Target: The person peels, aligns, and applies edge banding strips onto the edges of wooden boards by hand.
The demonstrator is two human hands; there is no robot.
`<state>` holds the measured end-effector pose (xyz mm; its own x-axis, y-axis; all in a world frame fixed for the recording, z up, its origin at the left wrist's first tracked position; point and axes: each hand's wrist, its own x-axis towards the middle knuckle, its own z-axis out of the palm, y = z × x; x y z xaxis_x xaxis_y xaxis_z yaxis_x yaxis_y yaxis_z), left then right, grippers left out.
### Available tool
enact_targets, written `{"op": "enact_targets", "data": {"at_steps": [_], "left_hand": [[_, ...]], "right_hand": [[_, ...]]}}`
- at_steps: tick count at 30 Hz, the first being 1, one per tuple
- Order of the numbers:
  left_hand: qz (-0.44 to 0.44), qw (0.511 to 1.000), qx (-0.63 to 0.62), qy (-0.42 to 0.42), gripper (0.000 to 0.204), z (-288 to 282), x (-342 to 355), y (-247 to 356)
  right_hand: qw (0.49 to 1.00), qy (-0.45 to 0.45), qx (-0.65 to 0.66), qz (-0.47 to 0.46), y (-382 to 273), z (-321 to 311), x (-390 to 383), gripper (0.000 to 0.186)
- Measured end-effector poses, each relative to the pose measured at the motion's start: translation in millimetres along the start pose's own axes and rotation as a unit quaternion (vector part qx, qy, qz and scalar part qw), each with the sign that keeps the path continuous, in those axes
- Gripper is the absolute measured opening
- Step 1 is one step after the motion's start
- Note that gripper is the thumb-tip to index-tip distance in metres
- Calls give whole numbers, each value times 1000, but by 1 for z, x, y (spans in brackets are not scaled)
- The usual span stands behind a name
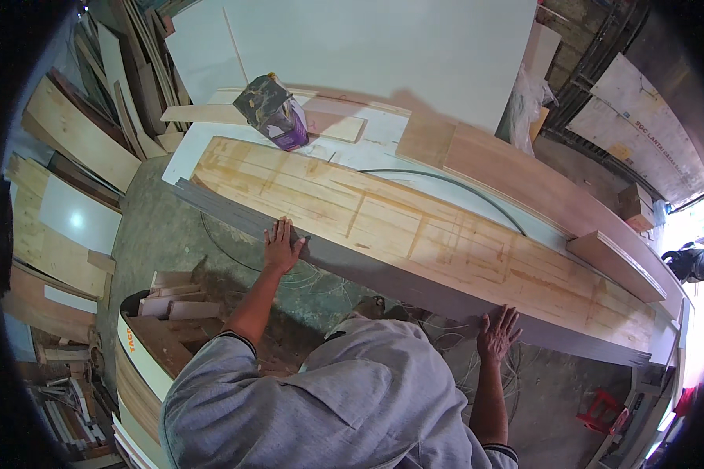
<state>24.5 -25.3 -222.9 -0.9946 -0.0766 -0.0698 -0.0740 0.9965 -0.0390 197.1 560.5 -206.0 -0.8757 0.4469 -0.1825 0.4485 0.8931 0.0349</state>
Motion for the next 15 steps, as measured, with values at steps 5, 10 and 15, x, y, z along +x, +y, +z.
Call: {"op": "enact_targets", "data": {"at_steps": [5, 10, 15], "left_hand": [[17, 1000, -6, 12, 79, -3, 9, 6], [6, 993, -115, 9, 83, 20, 25, -6], [79, 991, -73, 76, 72, 38, 30, -14]], "right_hand": [[1000, 5, -1, 12, 7, -1, -5, 72], [996, 51, 70, -8, 9, 21, 1, 74], [994, 89, 68, 16, 4, 10, 0, 71]]}}
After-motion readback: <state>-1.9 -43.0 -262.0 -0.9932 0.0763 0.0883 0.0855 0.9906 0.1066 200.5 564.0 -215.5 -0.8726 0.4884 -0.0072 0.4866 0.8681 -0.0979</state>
